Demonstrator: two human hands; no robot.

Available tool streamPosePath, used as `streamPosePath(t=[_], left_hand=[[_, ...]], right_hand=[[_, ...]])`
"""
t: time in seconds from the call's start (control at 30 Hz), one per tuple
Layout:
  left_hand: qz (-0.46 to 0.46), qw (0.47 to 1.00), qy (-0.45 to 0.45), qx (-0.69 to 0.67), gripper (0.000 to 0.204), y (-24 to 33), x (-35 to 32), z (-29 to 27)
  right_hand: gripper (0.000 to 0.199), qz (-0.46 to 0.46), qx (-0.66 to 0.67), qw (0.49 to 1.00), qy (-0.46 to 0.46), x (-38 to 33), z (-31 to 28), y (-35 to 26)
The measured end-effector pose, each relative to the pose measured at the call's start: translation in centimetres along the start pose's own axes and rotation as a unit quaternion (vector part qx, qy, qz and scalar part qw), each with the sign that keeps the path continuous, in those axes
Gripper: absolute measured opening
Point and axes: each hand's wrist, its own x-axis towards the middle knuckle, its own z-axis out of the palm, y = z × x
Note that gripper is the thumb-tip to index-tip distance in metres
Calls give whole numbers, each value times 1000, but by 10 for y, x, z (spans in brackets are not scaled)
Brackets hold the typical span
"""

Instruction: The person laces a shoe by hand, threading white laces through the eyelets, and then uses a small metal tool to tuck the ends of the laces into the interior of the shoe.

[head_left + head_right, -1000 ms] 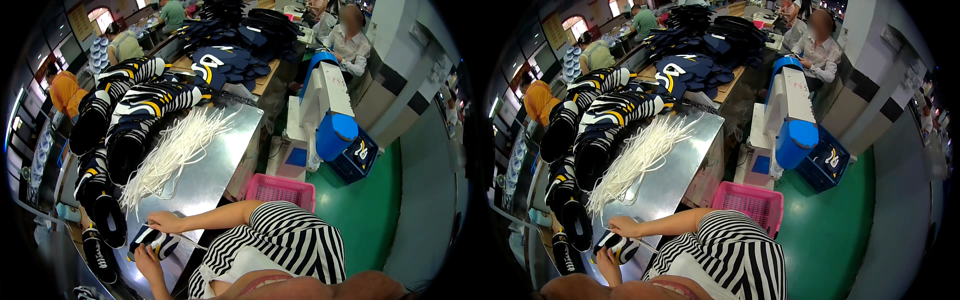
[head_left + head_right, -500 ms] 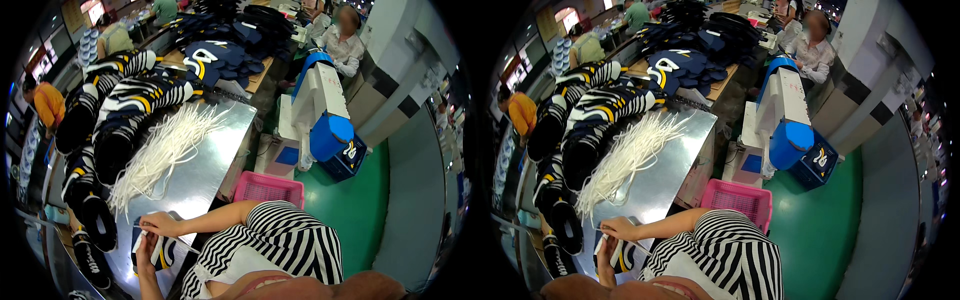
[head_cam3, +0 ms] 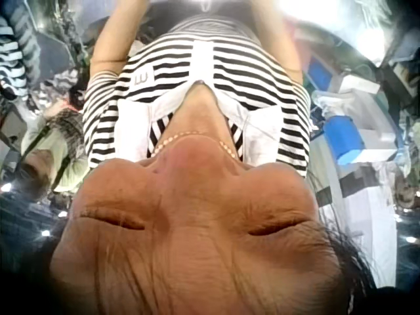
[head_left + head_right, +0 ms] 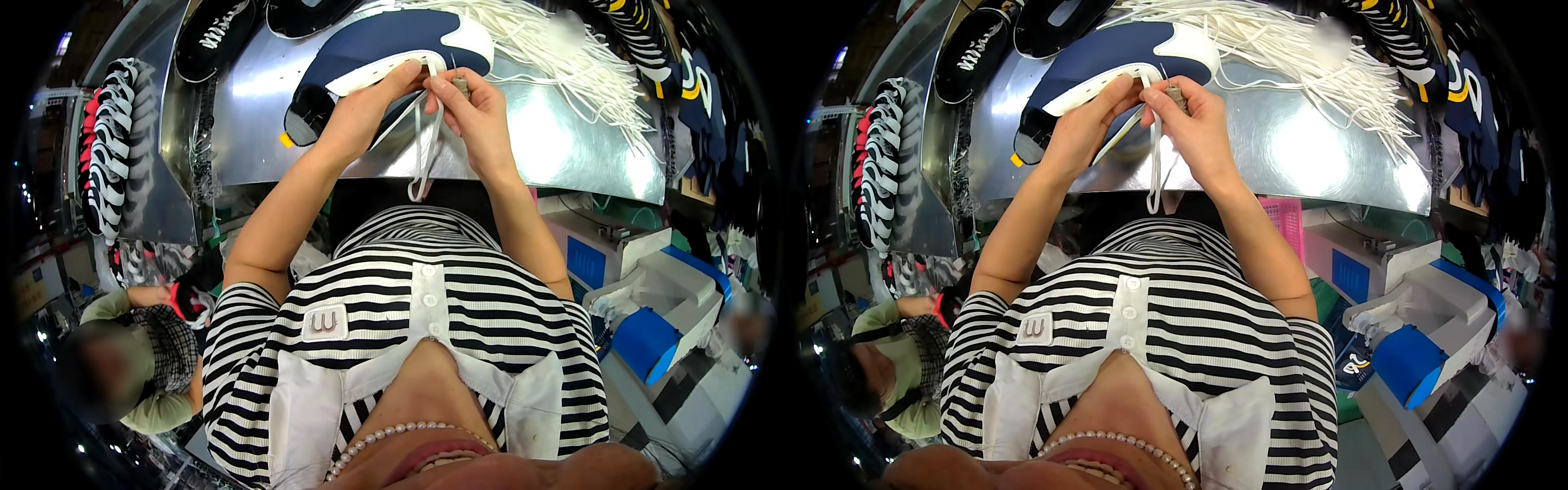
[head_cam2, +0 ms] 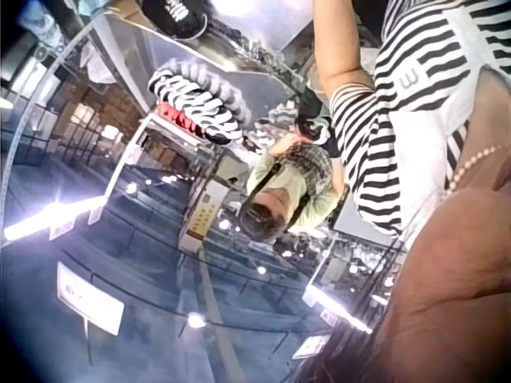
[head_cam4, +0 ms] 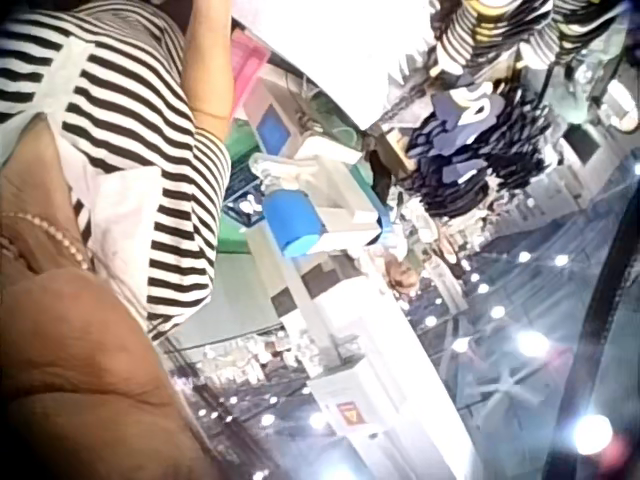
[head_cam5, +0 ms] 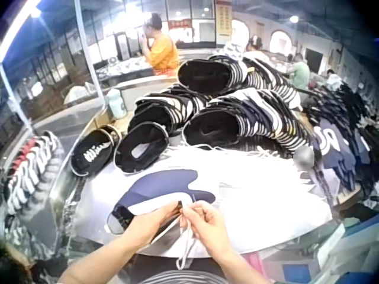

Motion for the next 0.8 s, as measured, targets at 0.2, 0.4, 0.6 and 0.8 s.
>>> streamPosePath(t=[0.2,0.4,0.6,0.8], left_hand=[[125,987,29,102,29,0,-10,11],[118,984,37,129,27,-15,-8,8],[88,990,79,77,30,-21,-12,13],[76,990,69,101,27,-22,-13,8]], right_hand=[[15,24,-11,999,26,-5,2,-7],[15,51,-103,993,14,-9,-2,-1],[17,-2,-138,990,39,-32,2,-12],[15,-7,-176,984,0,-25,-9,-13]])
